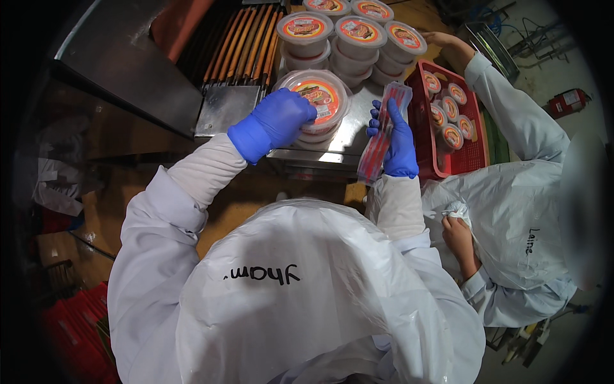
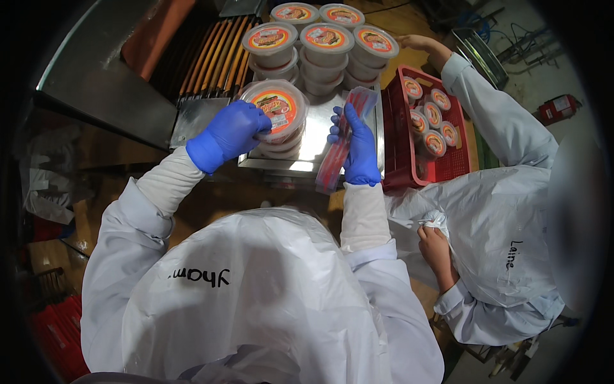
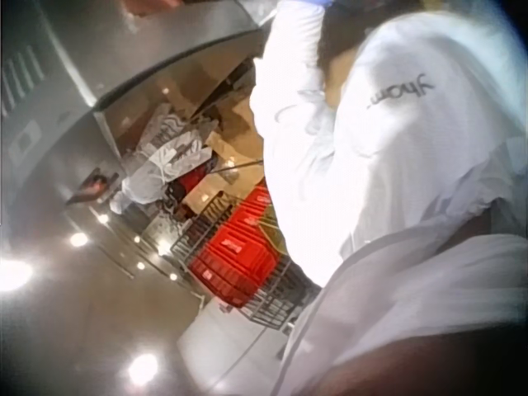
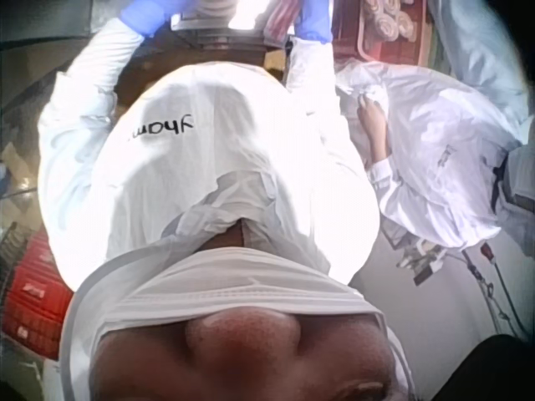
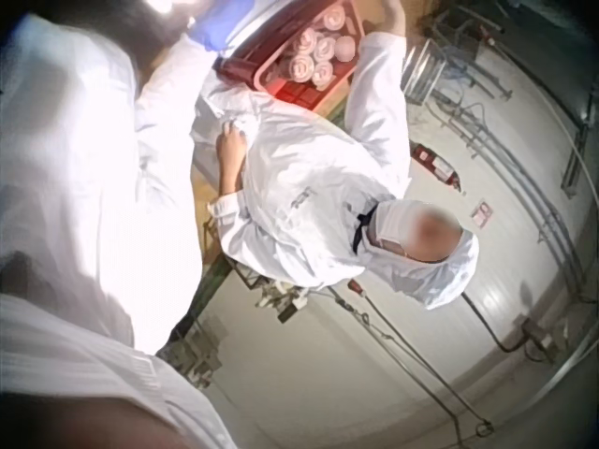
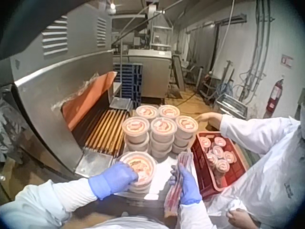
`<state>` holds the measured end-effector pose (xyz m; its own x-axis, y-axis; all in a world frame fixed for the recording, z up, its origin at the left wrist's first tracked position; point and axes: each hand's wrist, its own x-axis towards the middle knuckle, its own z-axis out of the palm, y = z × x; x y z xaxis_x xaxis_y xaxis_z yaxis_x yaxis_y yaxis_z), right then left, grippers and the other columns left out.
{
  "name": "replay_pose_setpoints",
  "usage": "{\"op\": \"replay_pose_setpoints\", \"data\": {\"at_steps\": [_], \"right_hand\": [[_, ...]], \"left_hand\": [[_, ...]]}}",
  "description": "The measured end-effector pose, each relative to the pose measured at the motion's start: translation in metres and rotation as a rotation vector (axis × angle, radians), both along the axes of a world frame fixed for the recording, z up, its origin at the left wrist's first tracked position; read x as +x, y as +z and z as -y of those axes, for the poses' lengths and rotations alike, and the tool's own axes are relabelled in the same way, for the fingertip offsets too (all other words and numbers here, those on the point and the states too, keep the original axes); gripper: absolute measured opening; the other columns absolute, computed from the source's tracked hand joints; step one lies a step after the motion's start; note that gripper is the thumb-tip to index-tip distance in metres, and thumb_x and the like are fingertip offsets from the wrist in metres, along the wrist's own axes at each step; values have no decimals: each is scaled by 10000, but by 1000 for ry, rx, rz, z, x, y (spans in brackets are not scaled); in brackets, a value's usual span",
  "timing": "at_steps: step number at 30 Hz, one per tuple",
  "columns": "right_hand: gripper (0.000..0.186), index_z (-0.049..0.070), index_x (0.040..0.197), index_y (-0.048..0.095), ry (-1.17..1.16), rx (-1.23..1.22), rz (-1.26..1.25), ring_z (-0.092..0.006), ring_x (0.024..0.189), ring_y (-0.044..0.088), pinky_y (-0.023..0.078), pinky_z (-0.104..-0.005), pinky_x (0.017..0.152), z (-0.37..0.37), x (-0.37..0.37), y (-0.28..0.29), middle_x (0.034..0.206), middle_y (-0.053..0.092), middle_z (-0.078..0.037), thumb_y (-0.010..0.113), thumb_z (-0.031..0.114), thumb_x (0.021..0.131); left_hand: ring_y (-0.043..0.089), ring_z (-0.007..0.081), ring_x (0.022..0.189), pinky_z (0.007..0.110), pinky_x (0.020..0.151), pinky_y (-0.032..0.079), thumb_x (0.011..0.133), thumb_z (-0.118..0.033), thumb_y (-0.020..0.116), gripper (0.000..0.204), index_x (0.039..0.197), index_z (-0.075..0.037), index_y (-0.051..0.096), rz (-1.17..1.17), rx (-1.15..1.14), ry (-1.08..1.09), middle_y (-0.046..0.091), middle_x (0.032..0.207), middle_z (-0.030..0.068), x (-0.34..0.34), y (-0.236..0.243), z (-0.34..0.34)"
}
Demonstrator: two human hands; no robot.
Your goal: The person applies adhesive labels to the lids of round plastic containers on a metal tray. They peel each label from its backing, position it on a container lid, and smooth it down. A coworker nearby handles similar containers in a red basket.
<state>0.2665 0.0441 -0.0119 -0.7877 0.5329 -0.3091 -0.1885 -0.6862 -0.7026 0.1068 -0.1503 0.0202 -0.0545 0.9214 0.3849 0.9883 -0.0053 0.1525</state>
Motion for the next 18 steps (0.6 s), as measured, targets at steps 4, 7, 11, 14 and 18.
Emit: {"op": "replay_pose_setpoints", "data": {"at_steps": [4,7,11,14,18], "right_hand": [[358,17,1000,531,-2,2,-17,-83,607,477,411,-209,504,-1,2,-2,771,513,-17,631,318,834],[350,12,1003,529,0,-22,-37,-87,610,484,407,-206,503,0,10,-1,772,514,-21,628,304,837],[333,-5,1013,526,8,-45,-64,-108,614,498,421,-228,525,0,17,-2,761,522,-33,598,270,839],[334,-19,1027,538,44,-73,-83,-136,622,517,442,-258,552,2,24,-2,763,546,-52,544,258,840],[353,-15,1051,561,58,-21,-1,-179,678,568,477,-290,605,9,18,-17,818,598,-95,488,265,848]], "left_hand": [[599,315,719,399,656,484,634,-69,625,140,773,-87,641,26,-4,-6,606,719,126,-5,-1,-2],[598,316,720,393,653,488,625,-87,649,157,781,-92,639,68,21,15,607,726,117,-5,4,5],[599,308,710,381,652,494,626,-117,682,175,796,-105,638,135,42,184,614,739,105,-20,32,23],[609,300,727,367,667,501,650,-141,691,192,834,-115,643,115,12,355,627,775,113,-55,38,29],[614,315,777,383,714,497,701,-169,658,183,877,-121,653,-109,-200,575,633,834,135,-118,21,24]]}}
